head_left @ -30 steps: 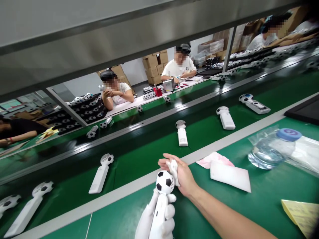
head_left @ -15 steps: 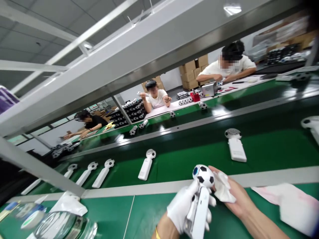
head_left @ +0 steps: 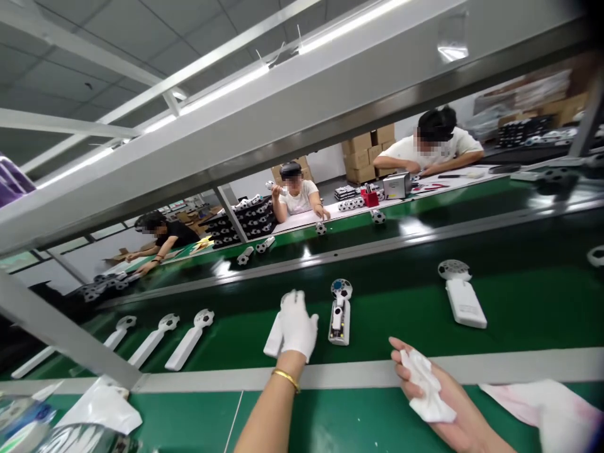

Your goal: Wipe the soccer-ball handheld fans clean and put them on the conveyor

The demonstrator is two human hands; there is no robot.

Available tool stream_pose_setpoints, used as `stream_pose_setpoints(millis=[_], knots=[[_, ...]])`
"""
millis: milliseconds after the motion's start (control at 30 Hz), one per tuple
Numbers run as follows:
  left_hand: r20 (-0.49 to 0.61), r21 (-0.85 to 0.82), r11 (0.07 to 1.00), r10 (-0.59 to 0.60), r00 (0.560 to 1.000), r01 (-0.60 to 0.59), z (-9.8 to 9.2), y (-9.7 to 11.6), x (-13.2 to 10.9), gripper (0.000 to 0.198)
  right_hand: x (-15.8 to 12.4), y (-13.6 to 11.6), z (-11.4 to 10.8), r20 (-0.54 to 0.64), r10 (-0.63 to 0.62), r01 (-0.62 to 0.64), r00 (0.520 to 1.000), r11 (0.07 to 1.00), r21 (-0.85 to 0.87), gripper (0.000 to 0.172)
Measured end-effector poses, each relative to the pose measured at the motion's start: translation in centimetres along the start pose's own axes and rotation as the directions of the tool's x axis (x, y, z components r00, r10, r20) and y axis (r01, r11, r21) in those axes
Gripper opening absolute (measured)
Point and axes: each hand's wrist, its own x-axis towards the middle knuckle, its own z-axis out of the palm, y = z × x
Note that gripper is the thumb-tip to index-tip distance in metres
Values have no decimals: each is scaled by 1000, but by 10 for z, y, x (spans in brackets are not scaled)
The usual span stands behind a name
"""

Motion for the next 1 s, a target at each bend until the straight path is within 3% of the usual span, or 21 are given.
stream_pose_setpoints(millis=[100, 233, 400, 533, 733, 833, 900, 933, 1000], knots=[[-38, 120, 982, -144, 989, 148, -23, -20, 15, 61, 0, 0, 3, 1, -3, 3, 1000, 1000, 3, 24], [95, 129, 964, -244, 965, 231, -36, -22, 12, 25, 0, 0, 5, -11, -12, 12, 1000, 1000, -3, 22], [327, -89, 975, -164, 931, 203, -29, 17, -57, 24, 0, 1, 4, 32, -14, 14, 999, 1000, -8, 22], [346, -229, 960, -75, 935, 162, -18, 44, -113, 25, -1, 0, 3, 34, -19, 19, 999, 1000, -21, 21], [256, -64, 992, -92, 962, 112, -4, 49, -138, 13, 1, -1, 1, 49, -43, 45, 998, 997, -57, 21], [261, -42, 990, -118, 958, 133, -5, 48, -141, 19, -11, -4, 19, 0, -196, 193, 981, 966, -170, 21], [272, -96, 977, -158, 949, 191, -4, 49, -145, 29, -28, -5, 40, 14, -378, 362, 926, 875, -321, 21], [302, -165, 957, -181, 936, 238, -3, 49, -147, 32, -37, -5, 50, 75, -467, 452, 881, 783, -427, 21], [403, -333, 876, -203, 893, 350, 3, 50, -152, 32, -53, 0, 68, 360, -570, 644, 739, 439, -627, 23]])
